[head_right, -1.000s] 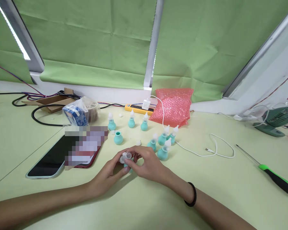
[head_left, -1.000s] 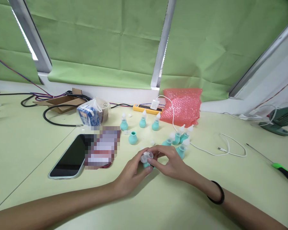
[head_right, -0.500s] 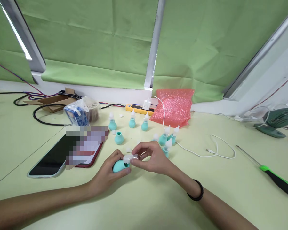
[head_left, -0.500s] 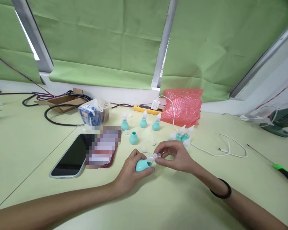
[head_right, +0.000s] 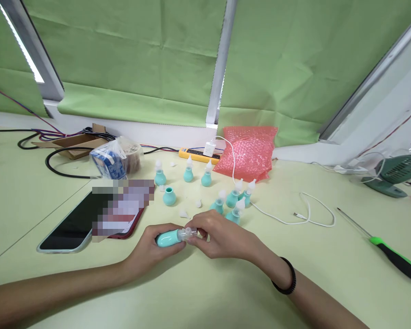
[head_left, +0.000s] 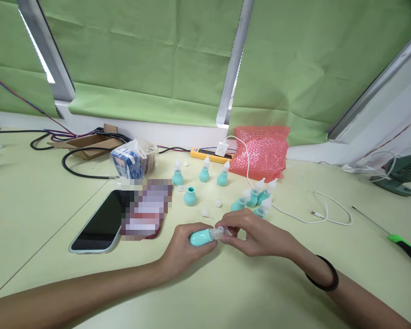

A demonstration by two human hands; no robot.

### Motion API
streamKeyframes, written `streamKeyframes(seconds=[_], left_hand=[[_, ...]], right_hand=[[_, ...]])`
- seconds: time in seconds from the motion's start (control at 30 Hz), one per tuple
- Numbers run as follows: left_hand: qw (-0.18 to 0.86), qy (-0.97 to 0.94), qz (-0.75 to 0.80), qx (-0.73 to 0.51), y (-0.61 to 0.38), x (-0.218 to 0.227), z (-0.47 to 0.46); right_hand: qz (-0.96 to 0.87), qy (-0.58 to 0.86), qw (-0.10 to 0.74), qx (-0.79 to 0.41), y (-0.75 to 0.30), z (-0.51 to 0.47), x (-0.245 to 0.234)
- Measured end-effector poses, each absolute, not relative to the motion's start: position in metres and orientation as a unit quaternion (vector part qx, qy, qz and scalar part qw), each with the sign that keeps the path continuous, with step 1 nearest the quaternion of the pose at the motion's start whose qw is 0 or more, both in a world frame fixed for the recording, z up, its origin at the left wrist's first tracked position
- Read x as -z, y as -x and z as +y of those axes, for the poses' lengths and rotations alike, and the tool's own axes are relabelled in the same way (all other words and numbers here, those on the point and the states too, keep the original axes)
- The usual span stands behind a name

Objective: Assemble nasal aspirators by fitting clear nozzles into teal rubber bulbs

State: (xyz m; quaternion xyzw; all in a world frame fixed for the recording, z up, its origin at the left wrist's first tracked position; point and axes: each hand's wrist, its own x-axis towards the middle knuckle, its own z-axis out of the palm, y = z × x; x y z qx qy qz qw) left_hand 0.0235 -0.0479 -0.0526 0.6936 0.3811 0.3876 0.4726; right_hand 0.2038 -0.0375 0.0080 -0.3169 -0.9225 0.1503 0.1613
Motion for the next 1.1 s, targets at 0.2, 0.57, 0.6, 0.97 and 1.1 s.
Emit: streamKeyframes(seconds=[0.2, 0.57, 0.6, 0.97, 1.1], left_hand=[[0.400, -0.740, 0.407, -0.357, -0.026, 0.052, -0.052], [0.282, -0.806, 0.426, -0.298, -0.025, 0.050, -0.053], [0.278, -0.808, 0.428, -0.293, -0.025, 0.050, -0.053], [0.472, -0.703, 0.399, -0.351, -0.024, 0.047, -0.049], [0.533, -0.670, 0.390, -0.340, -0.022, 0.050, -0.047]], right_hand=[[-0.909, 0.318, 0.148, -0.224, -0.202, -0.035, -0.003], [-0.666, 0.433, 0.141, -0.590, -0.200, -0.023, 0.013], [-0.654, 0.434, 0.142, -0.603, -0.200, -0.022, 0.015], [-0.806, 0.389, 0.220, -0.389, -0.209, -0.035, -0.015], [-0.892, 0.302, 0.228, -0.248, -0.219, -0.039, -0.027]])
